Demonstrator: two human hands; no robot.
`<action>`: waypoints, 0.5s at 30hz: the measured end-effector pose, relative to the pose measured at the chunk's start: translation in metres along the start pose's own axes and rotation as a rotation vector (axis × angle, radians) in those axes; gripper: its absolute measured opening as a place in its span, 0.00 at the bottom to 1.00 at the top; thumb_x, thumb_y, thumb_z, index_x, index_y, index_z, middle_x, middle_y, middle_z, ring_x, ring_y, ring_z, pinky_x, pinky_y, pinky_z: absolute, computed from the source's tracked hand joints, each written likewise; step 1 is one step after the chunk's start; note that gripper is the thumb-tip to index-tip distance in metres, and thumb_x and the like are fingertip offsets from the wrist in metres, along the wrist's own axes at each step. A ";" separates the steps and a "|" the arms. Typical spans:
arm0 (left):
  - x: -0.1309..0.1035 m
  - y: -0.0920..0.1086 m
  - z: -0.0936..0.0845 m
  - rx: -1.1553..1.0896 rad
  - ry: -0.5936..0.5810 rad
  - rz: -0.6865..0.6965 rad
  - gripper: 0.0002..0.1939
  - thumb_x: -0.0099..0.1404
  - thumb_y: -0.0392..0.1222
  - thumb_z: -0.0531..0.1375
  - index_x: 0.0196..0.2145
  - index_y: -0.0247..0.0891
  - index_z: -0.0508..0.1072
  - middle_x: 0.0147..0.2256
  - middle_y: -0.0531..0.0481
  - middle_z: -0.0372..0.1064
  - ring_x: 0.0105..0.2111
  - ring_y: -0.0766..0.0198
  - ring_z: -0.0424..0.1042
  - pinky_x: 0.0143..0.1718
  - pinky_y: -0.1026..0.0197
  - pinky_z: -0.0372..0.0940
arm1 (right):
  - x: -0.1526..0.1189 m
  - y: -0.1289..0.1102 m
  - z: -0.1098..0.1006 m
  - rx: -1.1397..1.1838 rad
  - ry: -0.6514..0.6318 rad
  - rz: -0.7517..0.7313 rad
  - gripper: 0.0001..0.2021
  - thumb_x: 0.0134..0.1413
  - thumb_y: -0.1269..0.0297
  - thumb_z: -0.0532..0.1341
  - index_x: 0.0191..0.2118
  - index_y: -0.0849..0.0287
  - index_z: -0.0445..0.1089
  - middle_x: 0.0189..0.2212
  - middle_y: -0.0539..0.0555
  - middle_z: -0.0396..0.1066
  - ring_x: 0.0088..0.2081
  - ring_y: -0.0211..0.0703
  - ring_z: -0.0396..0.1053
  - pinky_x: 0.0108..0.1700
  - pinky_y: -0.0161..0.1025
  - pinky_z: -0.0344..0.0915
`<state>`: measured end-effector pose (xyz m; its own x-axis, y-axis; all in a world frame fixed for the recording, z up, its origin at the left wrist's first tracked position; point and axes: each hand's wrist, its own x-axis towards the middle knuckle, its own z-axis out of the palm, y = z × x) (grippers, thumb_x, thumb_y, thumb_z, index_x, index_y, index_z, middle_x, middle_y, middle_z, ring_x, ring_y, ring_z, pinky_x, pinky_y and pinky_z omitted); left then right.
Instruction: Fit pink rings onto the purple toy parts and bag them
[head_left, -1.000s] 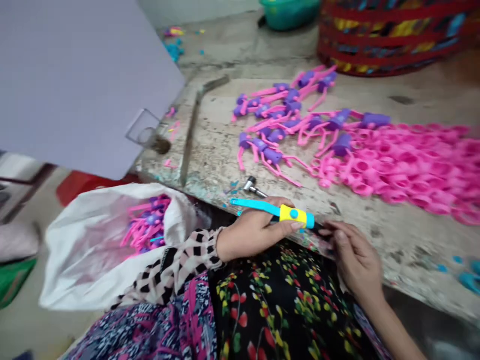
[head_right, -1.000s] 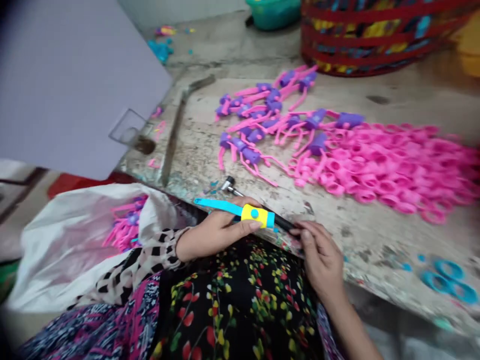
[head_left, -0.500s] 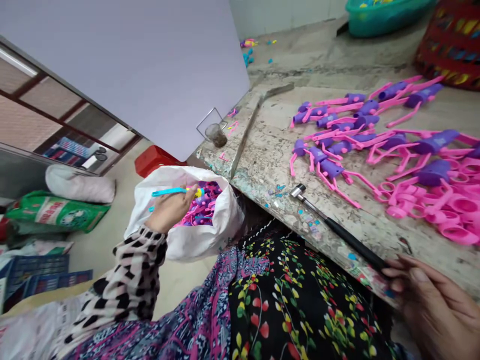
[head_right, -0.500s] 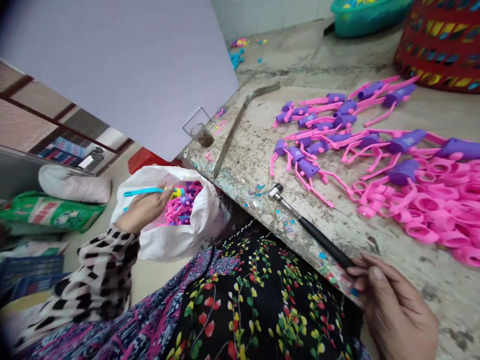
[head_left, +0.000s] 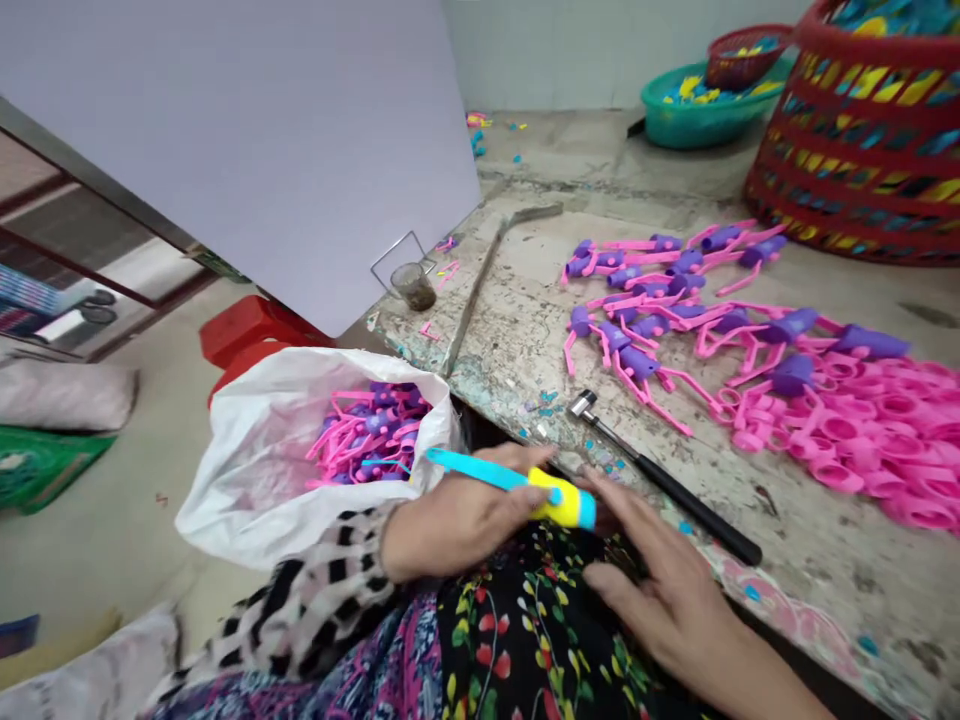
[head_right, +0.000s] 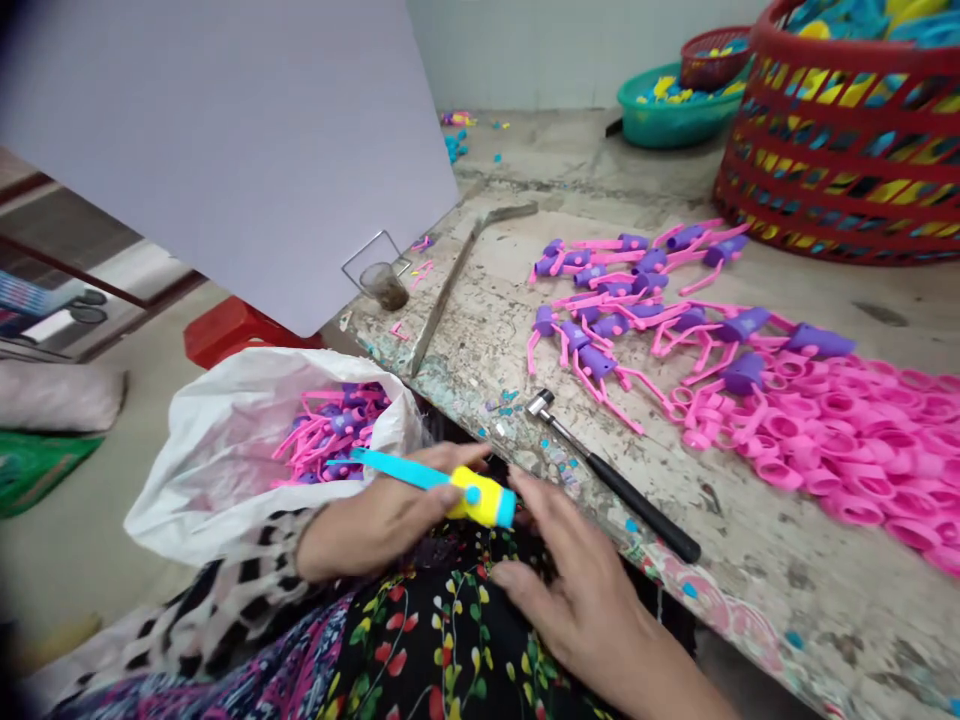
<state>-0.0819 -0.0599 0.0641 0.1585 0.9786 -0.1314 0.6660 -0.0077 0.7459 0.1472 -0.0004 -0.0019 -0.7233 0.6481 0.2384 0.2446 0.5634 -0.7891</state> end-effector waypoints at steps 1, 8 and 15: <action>0.003 0.000 0.005 0.013 -0.050 0.051 0.23 0.72 0.49 0.45 0.59 0.37 0.63 0.53 0.41 0.67 0.53 0.59 0.67 0.56 0.55 0.62 | 0.008 -0.003 0.006 0.030 -0.036 -0.013 0.33 0.55 0.61 0.61 0.66 0.48 0.52 0.58 0.58 0.66 0.56 0.54 0.67 0.52 0.48 0.70; 0.003 -0.026 0.022 0.532 0.071 0.208 0.22 0.69 0.50 0.51 0.55 0.37 0.65 0.50 0.42 0.70 0.52 0.50 0.67 0.56 0.42 0.58 | 0.023 -0.003 0.030 0.321 0.108 0.306 0.19 0.56 0.55 0.60 0.52 0.50 0.70 0.47 0.58 0.75 0.46 0.54 0.74 0.45 0.46 0.72; -0.007 -0.089 -0.006 0.745 0.455 0.418 0.16 0.66 0.39 0.49 0.44 0.51 0.73 0.33 0.50 0.76 0.31 0.58 0.74 0.35 0.57 0.71 | 0.026 0.017 0.072 0.745 0.253 0.377 0.39 0.49 0.36 0.57 0.64 0.45 0.54 0.42 0.56 0.73 0.22 0.39 0.71 0.23 0.37 0.67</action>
<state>-0.1469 -0.0652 0.0031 0.2943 0.8522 0.4326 0.9361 -0.3482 0.0491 0.0856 -0.0109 -0.0500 -0.4928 0.8677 -0.0649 -0.1111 -0.1367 -0.9844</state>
